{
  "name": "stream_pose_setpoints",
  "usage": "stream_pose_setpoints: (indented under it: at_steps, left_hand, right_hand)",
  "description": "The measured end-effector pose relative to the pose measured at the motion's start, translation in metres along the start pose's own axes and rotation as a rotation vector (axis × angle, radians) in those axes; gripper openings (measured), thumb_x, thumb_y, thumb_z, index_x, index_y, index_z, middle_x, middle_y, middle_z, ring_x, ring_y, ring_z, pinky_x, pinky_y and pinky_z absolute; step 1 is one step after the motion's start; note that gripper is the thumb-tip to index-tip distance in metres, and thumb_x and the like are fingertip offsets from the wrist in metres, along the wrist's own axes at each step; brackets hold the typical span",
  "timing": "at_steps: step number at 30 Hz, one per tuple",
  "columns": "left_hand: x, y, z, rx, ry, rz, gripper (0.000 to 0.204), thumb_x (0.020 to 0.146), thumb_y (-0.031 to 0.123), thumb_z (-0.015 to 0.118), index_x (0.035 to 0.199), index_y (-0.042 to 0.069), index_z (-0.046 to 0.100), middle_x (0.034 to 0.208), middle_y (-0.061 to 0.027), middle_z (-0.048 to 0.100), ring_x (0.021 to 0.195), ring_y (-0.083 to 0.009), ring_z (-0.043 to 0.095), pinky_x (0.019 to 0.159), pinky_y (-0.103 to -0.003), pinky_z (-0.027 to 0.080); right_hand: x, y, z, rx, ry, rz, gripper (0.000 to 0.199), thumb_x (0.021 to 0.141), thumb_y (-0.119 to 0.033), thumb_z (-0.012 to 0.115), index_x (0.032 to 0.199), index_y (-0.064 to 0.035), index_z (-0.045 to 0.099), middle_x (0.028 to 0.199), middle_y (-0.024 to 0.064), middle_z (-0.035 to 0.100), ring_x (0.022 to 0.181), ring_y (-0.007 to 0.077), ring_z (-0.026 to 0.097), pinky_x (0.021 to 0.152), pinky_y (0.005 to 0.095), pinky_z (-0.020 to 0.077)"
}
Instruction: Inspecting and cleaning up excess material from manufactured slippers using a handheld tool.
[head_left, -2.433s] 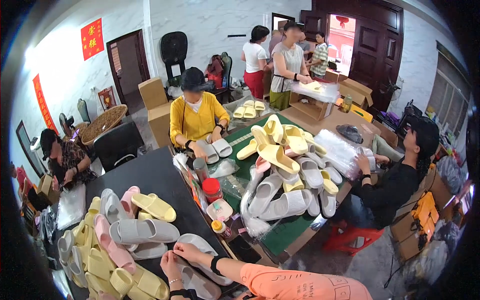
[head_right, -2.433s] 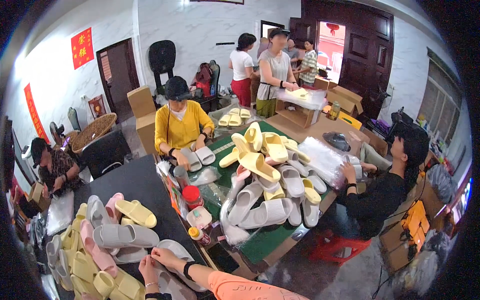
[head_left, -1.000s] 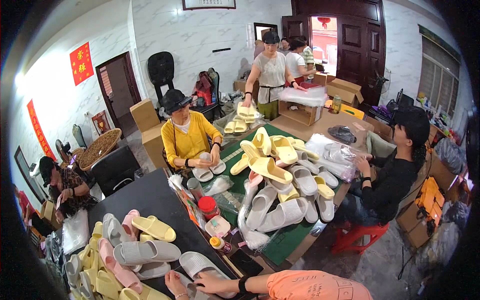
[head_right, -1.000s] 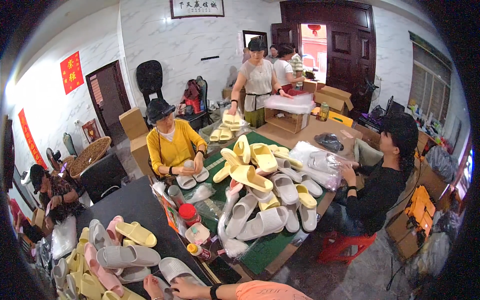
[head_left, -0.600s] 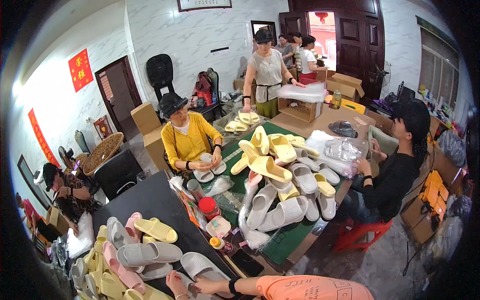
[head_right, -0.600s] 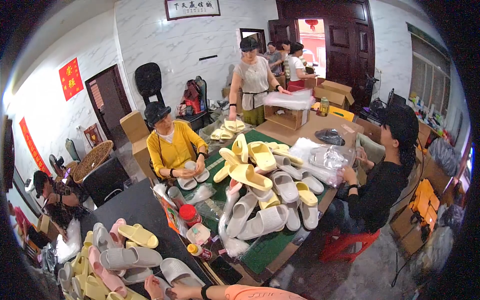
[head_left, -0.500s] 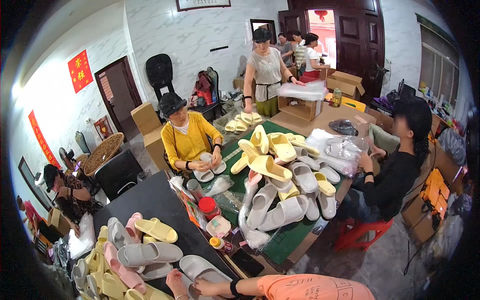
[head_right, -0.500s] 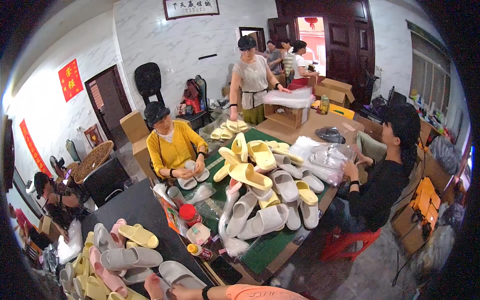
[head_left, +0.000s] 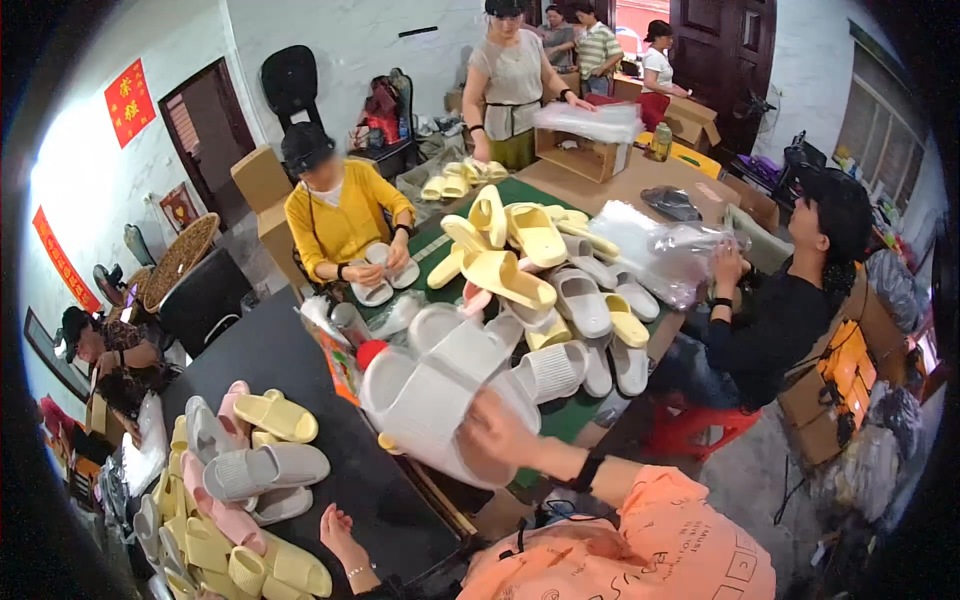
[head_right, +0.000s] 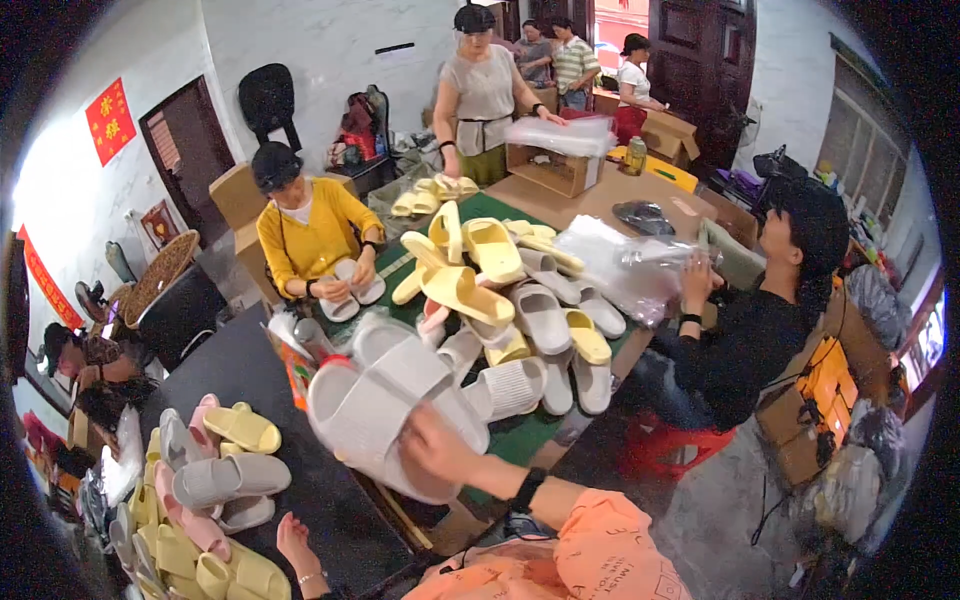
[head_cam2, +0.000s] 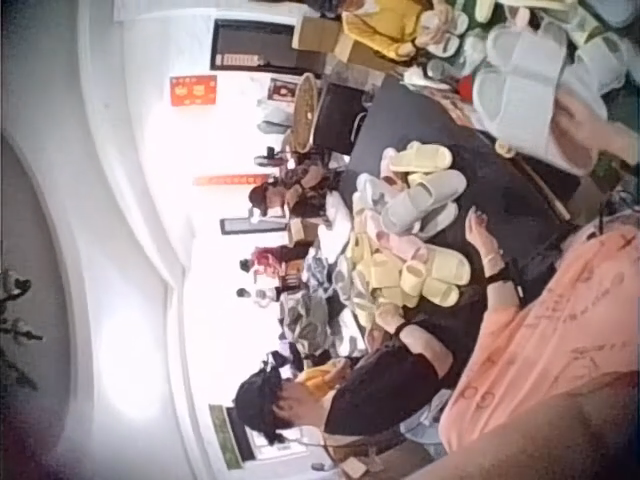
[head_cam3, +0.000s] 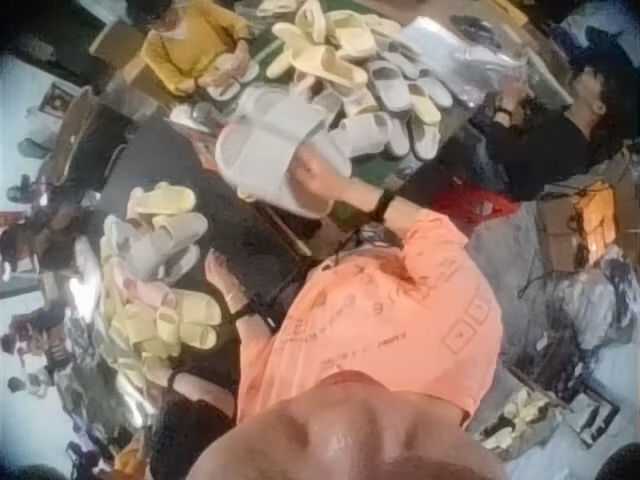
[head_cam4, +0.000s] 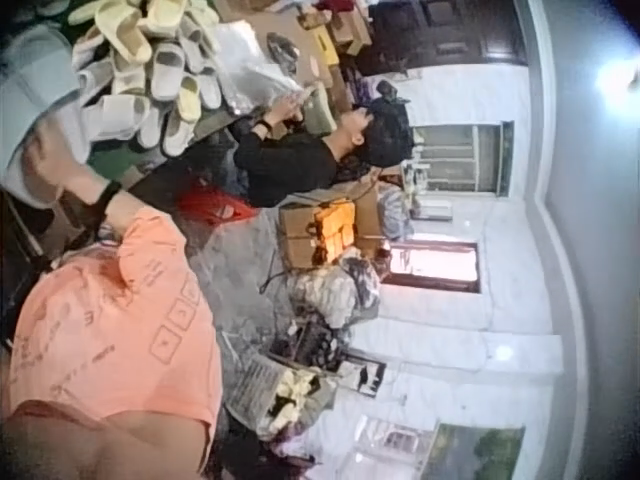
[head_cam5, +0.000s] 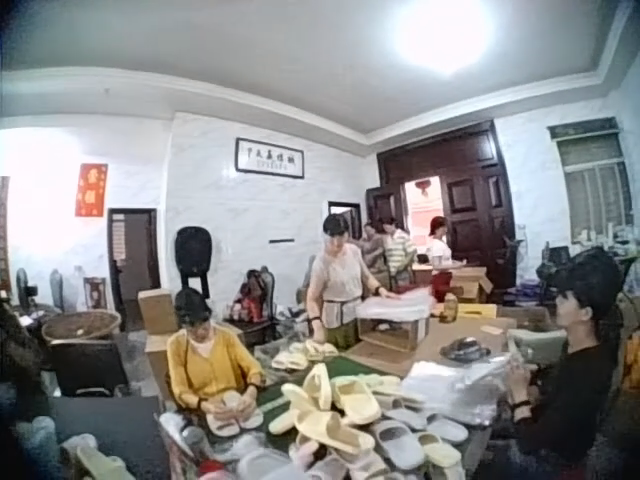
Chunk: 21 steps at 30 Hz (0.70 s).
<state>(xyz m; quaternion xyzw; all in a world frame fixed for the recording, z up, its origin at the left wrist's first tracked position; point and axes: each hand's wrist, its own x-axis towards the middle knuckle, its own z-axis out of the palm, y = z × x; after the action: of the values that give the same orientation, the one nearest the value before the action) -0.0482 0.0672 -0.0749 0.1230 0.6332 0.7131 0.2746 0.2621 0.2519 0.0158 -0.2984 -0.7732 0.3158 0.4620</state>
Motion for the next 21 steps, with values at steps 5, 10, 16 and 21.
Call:
stream_pose_setpoints:
  at_steps: [5,10,16,21]
  left_hand:
    - [-0.043,-0.013,0.034,0.117,0.091,-0.138,0.016,0.087,0.012,0.049,0.091,0.001,0.059,0.066,-0.0006,0.053,0.056,-0.0069,0.047,0.052,-0.02,0.04]
    - [-0.053,-0.038,0.035,0.078,-0.205,-0.213,0.032,0.08,0.022,0.061,0.106,0.003,0.058,0.098,-0.013,0.062,0.089,-0.0284,0.059,0.073,-0.028,0.048]
    - [-0.075,-0.02,0.071,0.098,0.022,-0.185,0.014,0.085,0.009,0.052,0.091,0.001,0.06,0.064,0.0,0.053,0.055,-0.0064,0.047,0.051,-0.019,0.039]
    - [-0.099,-0.005,0.069,0.027,0.064,-0.155,0.016,0.084,0.009,0.053,0.091,-0.002,0.062,0.07,-0.0015,0.055,0.063,-0.0077,0.05,0.059,-0.021,0.042]
  right_hand:
    - [0.013,0.038,-0.117,-0.081,0.513,0.226,0.043,0.078,-0.015,0.05,0.116,0.0028,0.04,0.117,0.022,0.04,0.11,0.0346,0.039,0.094,0.0384,0.0303]
    - [0.013,0.123,-0.197,-0.417,0.841,0.389,0.051,0.081,-0.021,0.051,0.121,0.0059,0.034,0.121,0.0271,0.032,0.116,0.0373,0.03,0.098,0.0417,0.0236]
    - [0.046,0.205,-0.245,-0.397,0.813,0.65,0.063,0.079,-0.026,0.054,0.126,0.0056,0.028,0.129,0.0315,0.022,0.119,0.0437,0.024,0.098,0.0454,0.022]
    - [0.089,0.239,-0.24,-0.709,0.415,0.767,0.039,0.069,-0.026,0.059,0.095,0.0026,0.056,0.092,0.0244,0.058,0.085,0.0327,0.054,0.079,0.042,0.0402]
